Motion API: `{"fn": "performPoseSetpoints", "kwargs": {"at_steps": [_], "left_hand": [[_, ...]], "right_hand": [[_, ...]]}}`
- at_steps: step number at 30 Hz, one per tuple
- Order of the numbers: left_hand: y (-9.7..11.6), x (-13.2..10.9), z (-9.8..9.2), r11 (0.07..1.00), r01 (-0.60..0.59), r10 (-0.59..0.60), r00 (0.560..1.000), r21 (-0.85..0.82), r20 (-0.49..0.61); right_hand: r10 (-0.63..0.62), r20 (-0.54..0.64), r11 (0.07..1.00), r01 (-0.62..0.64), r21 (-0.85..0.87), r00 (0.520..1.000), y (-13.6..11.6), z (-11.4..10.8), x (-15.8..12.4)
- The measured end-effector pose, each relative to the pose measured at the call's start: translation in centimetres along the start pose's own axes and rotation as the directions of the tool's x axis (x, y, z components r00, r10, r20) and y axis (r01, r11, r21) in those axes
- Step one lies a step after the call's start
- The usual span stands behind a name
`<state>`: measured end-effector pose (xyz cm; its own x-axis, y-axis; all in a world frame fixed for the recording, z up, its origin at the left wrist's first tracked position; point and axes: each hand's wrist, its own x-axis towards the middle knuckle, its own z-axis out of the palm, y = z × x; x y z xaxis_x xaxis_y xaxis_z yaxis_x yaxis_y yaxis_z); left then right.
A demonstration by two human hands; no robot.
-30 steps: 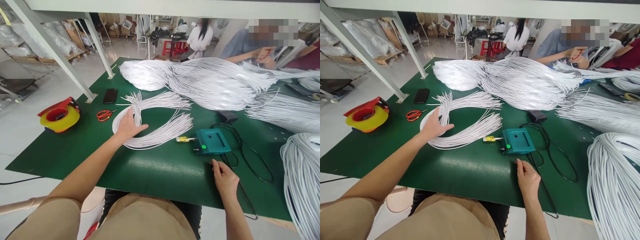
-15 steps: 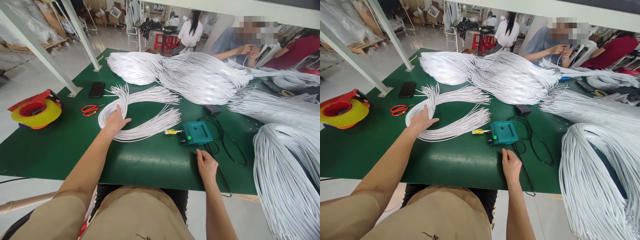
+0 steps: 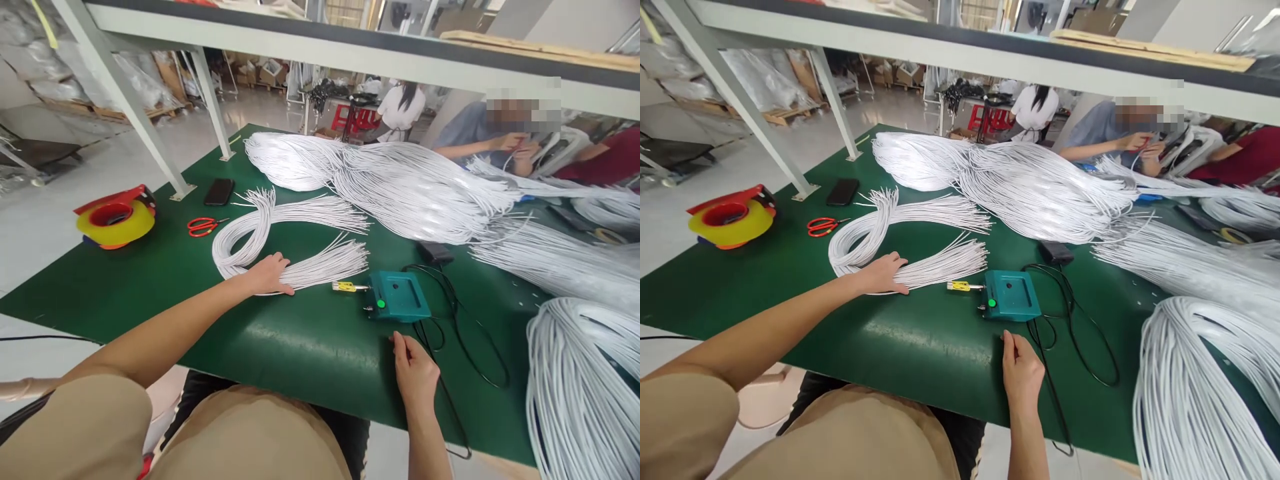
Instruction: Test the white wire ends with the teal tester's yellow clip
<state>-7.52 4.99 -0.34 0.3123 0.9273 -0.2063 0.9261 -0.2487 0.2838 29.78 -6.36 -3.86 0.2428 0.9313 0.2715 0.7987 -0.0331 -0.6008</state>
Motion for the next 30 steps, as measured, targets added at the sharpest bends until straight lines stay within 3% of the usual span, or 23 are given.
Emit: {"fn": "performPoseSetpoints", "kwargs": {"at_steps": [6, 11, 14, 18, 21, 26, 30], "left_hand": [[-0.9, 1.2, -2.4, 0.94, 0.018, 0.018, 0.995, -0.34, 0.103], [-0.4, 0.7, -3.1, 0.782, 0.114, -0.182, 0.982, -0.613, -0.049], [-0.3, 0.3, -3.2, 0.661, 0.073, -0.212, 0.973, -0.747, -0.093], [-0.2, 0.7, -3.8, 0.765, 0.075, -0.058, 0.997, -0.64, 0.048], [0.4, 2.0, -4.2, 0.808, 0.082, -0.02, 0.993, -0.583, 0.112], [1.8, 3.2, -5.1, 0.788, 0.089, -0.043, 0.995, -0.609, 0.089], [1.5, 1.8, -7.9, 0.687, 0.04, -0.009, 0.999, -0.726, 0.046]], "right_hand": [[0.022, 0.027, 1.0, -0.022, -0.004, 0.999, 0.0, -0.2, 0.3], [0.034, 0.022, 0.999, -0.033, -0.034, 0.999, 0.1, -0.2, 0.5], [0.029, 0.016, 0.998, -0.027, -0.063, 0.999, -0.1, -0.3, 0.6], [0.001, 0.028, 0.997, 0.001, -0.071, 1.0, -0.4, -0.3, 0.6], [-0.027, 0.012, 0.996, 0.028, -0.088, 1.0, -0.4, -0.2, 0.6], [-0.07, -0.012, 0.99, 0.068, -0.12, 0.997, -0.4, 0.1, 0.5], [-0.106, -0.021, 0.983, 0.101, -0.152, 0.994, -0.2, 0.2, 0.4]]}}
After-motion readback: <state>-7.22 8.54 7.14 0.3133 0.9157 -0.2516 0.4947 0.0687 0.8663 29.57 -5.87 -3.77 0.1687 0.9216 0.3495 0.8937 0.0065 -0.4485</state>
